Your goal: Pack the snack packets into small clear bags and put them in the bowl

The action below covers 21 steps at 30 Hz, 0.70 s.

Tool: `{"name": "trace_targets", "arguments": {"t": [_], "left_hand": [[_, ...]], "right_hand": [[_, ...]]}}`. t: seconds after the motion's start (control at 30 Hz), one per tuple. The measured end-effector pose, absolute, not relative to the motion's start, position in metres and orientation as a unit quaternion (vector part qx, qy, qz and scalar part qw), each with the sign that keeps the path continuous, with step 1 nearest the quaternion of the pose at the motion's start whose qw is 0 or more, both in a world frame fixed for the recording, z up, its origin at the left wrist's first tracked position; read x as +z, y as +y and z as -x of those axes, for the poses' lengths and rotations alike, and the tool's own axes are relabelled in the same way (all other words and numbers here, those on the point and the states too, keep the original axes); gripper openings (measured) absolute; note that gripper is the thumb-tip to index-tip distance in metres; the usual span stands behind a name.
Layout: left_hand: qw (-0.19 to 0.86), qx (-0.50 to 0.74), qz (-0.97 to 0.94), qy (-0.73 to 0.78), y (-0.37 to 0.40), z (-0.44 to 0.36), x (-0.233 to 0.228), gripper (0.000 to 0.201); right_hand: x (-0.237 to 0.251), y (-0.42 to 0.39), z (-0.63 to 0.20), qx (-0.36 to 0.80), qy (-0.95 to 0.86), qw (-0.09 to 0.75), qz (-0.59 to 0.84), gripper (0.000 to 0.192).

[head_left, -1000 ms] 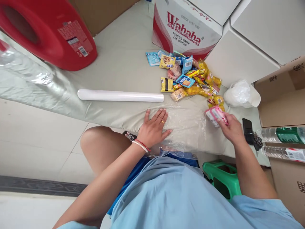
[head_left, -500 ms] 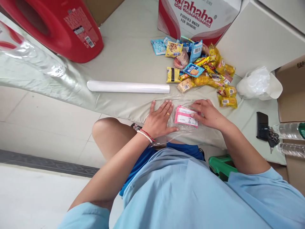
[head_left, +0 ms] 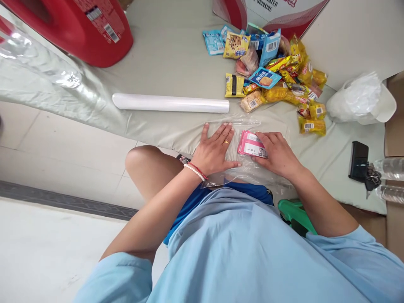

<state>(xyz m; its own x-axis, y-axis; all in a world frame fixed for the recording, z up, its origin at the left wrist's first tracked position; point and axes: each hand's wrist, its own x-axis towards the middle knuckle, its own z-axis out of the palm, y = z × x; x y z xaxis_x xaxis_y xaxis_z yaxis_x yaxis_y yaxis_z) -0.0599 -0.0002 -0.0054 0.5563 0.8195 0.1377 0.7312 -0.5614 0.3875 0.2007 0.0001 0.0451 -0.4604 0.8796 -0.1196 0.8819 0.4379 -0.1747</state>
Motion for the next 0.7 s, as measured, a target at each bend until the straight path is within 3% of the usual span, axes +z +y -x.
{"name": "trace_targets", "arguments": {"t": [0.23, 0.5, 0.6, 0.7], "left_hand": [[0.145, 0.157, -0.871, 0.442, 0.0, 0.06, -0.007, 0.101], [0.172, 0.18, -0.881, 0.401, 0.002, 0.071, -0.01, 0.1], [0.196, 0.174, -0.894, 0.365, 0.003, 0.084, -0.004, 0.083], [0.202, 0.151, -0.902, 0.35, 0.004, 0.098, 0.003, 0.06]], "right_hand": [[0.05, -0.006, -0.203, -0.142, 0.85, -0.072, -0.501, 0.074], [0.035, -0.006, -0.188, -0.16, 0.863, -0.014, -0.479, 0.073], [0.035, -0.007, -0.195, -0.185, 0.859, -0.036, -0.476, 0.076], [0.052, -0.016, -0.214, -0.238, 0.848, -0.109, -0.461, 0.078]]}}
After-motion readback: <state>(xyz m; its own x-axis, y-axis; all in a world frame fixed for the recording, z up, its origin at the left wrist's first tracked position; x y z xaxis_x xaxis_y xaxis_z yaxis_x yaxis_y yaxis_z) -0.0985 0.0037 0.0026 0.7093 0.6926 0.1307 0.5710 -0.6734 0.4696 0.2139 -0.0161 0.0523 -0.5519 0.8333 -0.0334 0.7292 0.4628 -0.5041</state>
